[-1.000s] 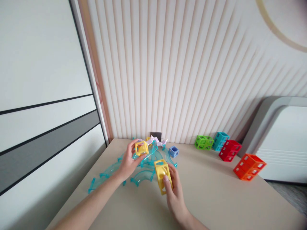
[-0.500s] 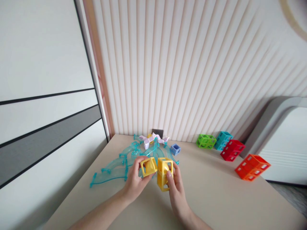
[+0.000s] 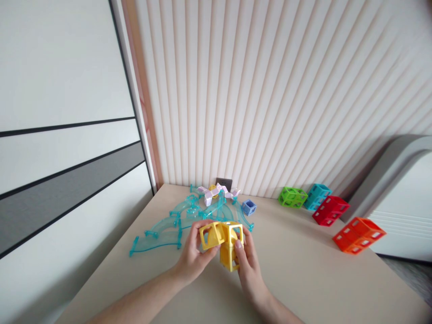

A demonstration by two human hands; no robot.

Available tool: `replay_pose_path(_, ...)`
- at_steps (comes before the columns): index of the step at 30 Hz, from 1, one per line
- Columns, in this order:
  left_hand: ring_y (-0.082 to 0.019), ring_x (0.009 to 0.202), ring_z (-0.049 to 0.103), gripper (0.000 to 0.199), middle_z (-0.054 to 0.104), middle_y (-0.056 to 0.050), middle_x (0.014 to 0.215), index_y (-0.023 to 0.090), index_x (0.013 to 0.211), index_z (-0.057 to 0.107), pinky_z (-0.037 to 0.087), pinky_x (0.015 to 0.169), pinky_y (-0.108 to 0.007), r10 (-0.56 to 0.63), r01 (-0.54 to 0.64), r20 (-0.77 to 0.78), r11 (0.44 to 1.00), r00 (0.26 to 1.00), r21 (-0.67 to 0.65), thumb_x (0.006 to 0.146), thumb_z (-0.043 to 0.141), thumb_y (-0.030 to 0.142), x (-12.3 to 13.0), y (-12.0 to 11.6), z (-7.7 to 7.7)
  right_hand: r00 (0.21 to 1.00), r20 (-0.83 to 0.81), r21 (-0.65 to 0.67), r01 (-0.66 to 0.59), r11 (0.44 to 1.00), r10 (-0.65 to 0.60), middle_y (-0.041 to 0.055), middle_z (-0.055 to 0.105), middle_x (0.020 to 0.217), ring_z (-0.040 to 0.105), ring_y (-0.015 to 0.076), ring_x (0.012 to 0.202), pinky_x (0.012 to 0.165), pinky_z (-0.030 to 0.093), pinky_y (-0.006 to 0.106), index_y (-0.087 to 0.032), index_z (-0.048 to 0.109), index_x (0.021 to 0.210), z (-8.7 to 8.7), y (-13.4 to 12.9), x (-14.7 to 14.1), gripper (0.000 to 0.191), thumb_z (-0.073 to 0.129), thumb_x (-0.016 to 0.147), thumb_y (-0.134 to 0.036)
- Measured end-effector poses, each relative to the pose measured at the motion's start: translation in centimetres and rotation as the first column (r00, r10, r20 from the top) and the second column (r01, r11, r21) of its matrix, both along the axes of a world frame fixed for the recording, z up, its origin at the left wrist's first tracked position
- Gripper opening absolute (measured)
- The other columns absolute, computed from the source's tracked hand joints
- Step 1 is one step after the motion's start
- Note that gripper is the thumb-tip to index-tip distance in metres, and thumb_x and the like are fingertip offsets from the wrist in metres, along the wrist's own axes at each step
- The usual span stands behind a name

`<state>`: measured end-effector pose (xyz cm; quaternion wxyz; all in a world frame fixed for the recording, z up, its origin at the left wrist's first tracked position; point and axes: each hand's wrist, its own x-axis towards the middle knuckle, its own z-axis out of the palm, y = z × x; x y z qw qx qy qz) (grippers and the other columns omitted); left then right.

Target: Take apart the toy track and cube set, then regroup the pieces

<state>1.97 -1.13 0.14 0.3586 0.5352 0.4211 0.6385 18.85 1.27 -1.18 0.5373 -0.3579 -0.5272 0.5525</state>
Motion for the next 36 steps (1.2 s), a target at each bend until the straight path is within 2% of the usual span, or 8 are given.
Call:
replay_pose_path(7,-0.029,0.132,0.057,0.03,0.059,-0.011,0.143,0.025,0.119,0.057,0.047,0.11,-0.042,-0.058,0.056,0.136,0.998,0.989,0.02,0.093,0.068,0.034,-0.3,0.4,0.1,0.999,0.032,0.024,-0.013,1.0,0.012,0.0047,0.067,0.131,0.065,0.0227,0.119,0.102,0.052,0.034,-0.032,0.05,0.137,0.3,-0.4,0.2,0.051,0.057,0.096,-0.061)
replay_pose_path(14,-0.031,0.136,0.055,0.024,0.061,-0.009,0.145,0.028,0.112,0.055,0.047,0.111,-0.051,-0.199,0.201,0.437,0.979,0.877,0.041,0.093,0.069,0.032,0.4,0.4,-0.3,0.999,0.049,-0.01,0.015,1.0,-0.014,0.0042,0.064,0.137,0.061,0.0273,0.127,0.101,0.055,0.039,-0.034,0.053,0.139,-0.3,-1.1,-0.3,0.057,0.053,0.093,-0.069)
replay_pose_path(19,-0.031,0.136,0.056,0.02,0.061,-0.009,0.145,0.027,0.107,0.056,0.044,0.114,-0.053,-0.233,0.212,0.401,0.972,0.886,0.098,0.093,0.069,0.031,0.5,0.2,0.2,0.998,0.054,-0.014,-0.024,1.0,0.025,0.0072,0.064,0.137,0.065,0.0264,0.122,0.098,0.057,0.038,-0.034,0.045,0.146,-0.4,-1.1,-0.6,0.058,0.049,0.097,-0.066)
replay_pose_path(22,-0.03,0.137,0.055,0.016,0.06,-0.008,0.146,0.027,0.104,0.057,0.045,0.113,-0.05,-0.232,0.219,0.332,0.973,0.914,0.078,0.093,0.069,0.027,0.5,0.0,0.7,0.995,0.069,0.055,-0.078,0.995,0.074,0.0078,0.061,0.142,0.06,0.0256,0.129,0.106,0.052,0.038,-0.034,0.043,0.146,-0.2,-1.3,-0.5,0.053,0.051,0.099,-0.059)
replay_pose_path(26,-0.029,0.125,0.065,0.025,0.066,-0.008,0.139,0.028,0.108,0.059,0.051,0.106,-0.045,-0.188,0.218,0.326,0.974,0.927,-0.059,0.088,0.074,0.028,0.5,-0.4,1.0,0.988,0.13,0.154,-0.1,0.983,0.08,0.0065,0.054,0.149,0.052,0.022,0.138,0.115,0.043,0.038,-0.036,0.038,0.145,0.6,-1.7,-0.6,0.045,0.048,0.103,-0.051)
replay_pose_path(31,-0.03,0.11,0.071,0.043,0.077,-0.01,0.115,0.023,0.114,0.068,0.054,0.098,-0.042,-0.08,0.178,0.435,0.966,0.897,-0.19,0.075,0.085,0.033,0.6,0.2,1.0,0.958,0.278,0.273,-0.149,0.95,0.07,0.0081,0.057,0.144,0.056,0.0225,0.132,0.11,0.047,0.039,-0.033,0.038,0.146,1.4,-1.3,-0.7,0.043,0.046,0.105,-0.044)
replay_pose_path(34,-0.029,0.094,0.075,0.037,0.079,-0.009,0.1,0.018,0.101,0.074,0.058,0.084,-0.038,-0.041,0.197,0.556,0.955,0.83,-0.223,0.072,0.087,0.038,0.7,0.9,1.8,0.937,0.343,0.352,-0.07,0.933,-0.059,0.0102,0.062,0.135,0.063,0.0238,0.119,0.098,0.055,0.037,-0.03,0.048,0.141,2.5,-0.8,-0.5,0.04,0.05,0.104,-0.042)
replay_pose_path(36,-0.025,0.082,0.075,0.035,0.079,-0.007,0.089,0.017,0.092,0.075,0.058,0.073,-0.032,-0.001,0.188,0.607,0.951,0.795,-0.246,0.069,0.088,0.041,0.6,1.2,2.5,0.943,0.287,0.426,0.031,0.904,-0.167,0.0096,0.066,0.12,0.065,0.0221,0.106,0.089,0.056,0.034,-0.027,0.059,0.128,4.7,-1.0,-0.2,0.029,0.052,0.103,-0.04)
